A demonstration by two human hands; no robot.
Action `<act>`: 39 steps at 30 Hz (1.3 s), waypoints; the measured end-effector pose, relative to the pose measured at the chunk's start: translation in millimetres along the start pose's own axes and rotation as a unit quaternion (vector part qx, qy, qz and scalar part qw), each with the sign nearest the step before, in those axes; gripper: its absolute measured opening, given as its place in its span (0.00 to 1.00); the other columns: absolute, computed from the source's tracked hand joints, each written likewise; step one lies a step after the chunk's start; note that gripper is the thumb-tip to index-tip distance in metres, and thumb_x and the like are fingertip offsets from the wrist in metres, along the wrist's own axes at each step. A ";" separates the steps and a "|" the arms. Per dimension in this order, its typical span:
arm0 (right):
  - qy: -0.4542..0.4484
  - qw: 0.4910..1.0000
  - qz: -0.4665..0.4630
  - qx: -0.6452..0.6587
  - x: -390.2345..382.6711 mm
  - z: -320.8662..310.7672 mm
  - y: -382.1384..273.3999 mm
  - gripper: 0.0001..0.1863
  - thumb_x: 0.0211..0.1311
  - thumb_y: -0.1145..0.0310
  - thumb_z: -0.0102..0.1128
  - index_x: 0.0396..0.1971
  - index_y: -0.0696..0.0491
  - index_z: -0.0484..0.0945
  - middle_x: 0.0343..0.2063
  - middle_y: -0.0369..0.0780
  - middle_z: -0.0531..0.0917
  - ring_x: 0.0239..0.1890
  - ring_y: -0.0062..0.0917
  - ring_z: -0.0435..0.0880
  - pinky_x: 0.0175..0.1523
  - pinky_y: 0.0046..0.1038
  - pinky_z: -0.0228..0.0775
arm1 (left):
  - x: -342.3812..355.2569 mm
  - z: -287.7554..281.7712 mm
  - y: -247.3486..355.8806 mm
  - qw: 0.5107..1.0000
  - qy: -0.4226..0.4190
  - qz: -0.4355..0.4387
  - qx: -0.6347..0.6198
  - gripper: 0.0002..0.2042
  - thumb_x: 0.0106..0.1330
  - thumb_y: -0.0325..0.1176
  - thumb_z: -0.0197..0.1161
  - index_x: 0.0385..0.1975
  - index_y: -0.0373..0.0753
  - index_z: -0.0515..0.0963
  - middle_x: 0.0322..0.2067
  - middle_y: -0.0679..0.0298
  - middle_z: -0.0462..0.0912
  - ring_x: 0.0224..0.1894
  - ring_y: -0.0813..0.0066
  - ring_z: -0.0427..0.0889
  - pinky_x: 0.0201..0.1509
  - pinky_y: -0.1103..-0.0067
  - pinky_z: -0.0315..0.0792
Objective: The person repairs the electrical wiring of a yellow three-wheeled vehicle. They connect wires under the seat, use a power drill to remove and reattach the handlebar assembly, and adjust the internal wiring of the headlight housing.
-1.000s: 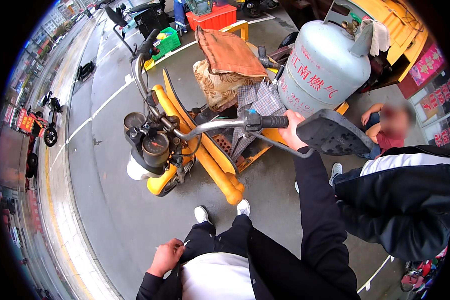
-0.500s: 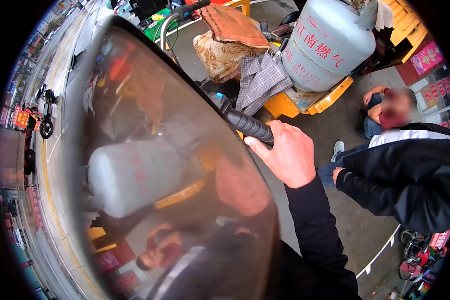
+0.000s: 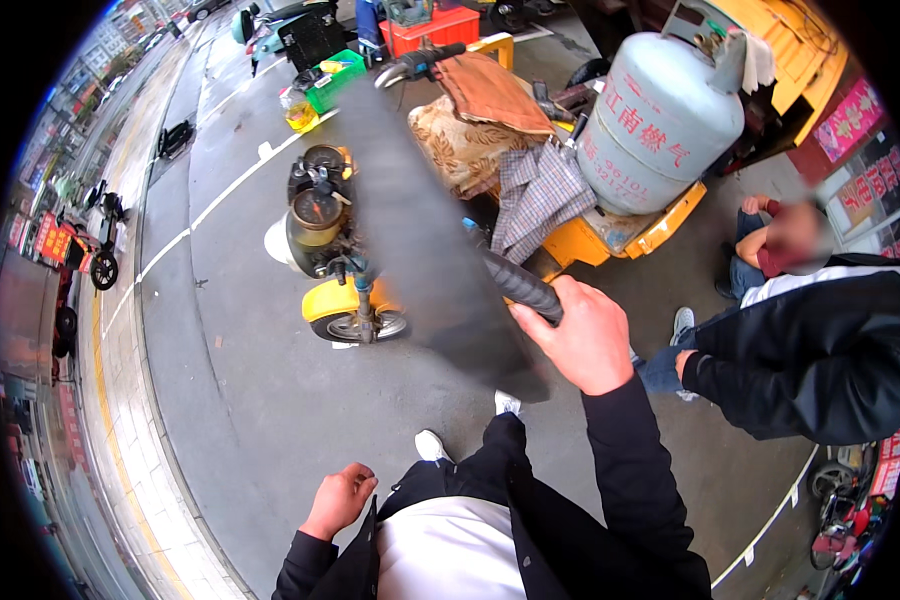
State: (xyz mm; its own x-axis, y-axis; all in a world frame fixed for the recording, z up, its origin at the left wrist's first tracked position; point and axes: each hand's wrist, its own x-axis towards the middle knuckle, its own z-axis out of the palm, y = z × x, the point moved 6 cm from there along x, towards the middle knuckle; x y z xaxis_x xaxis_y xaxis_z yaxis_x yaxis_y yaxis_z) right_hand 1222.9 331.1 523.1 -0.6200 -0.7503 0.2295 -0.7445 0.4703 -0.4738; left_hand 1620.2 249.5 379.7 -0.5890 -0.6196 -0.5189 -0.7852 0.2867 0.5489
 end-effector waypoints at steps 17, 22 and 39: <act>-0.239 0.917 0.194 0.254 -84.5 202.5 54.1 0.15 0.58 0.64 0.65 0.41 0.58 0.78 0.31 0.43 0.85 0.34 0.28 0.84 0.41 0.30 0.75 | -26.5 -33.6 -113.8 0.988 0.059 -0.084 -0.118 0.10 0.62 0.35 0.65 0.35 0.34 0.80 0.28 0.53 0.85 0.32 0.61 0.87 0.38 0.72 0.79; -0.411 0.861 0.064 0.293 -81.0 275.3 -73.8 0.15 0.61 0.62 0.62 0.42 0.57 0.77 0.30 0.43 0.85 0.34 0.32 0.85 0.42 0.31 0.76 | 57.2 -170.3 -11.5 0.978 0.184 0.022 -0.098 0.07 0.63 0.30 0.62 0.35 0.32 0.79 0.26 0.51 0.83 0.27 0.57 0.84 0.33 0.71 0.77; -0.319 0.868 0.376 0.054 -258.4 306.6 115.7 0.11 0.55 0.63 0.62 0.35 0.53 0.80 0.27 0.45 0.86 0.32 0.37 0.86 0.41 0.36 0.78 | 370.0 -312.4 142.0 0.914 0.097 0.370 0.135 0.29 0.56 0.33 0.68 0.60 0.42 0.71 0.53 0.59 0.78 0.56 0.67 0.75 0.66 0.70 0.63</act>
State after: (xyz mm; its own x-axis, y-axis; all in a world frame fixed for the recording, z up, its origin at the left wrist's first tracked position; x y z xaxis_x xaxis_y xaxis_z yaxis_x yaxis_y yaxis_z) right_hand 1372.9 437.0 148.4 -0.6322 -0.3703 -0.6806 -0.1386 0.9183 -0.3709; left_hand 1350.6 -167.3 470.4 -0.9533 -0.2937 0.0701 -0.2194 0.8332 0.5075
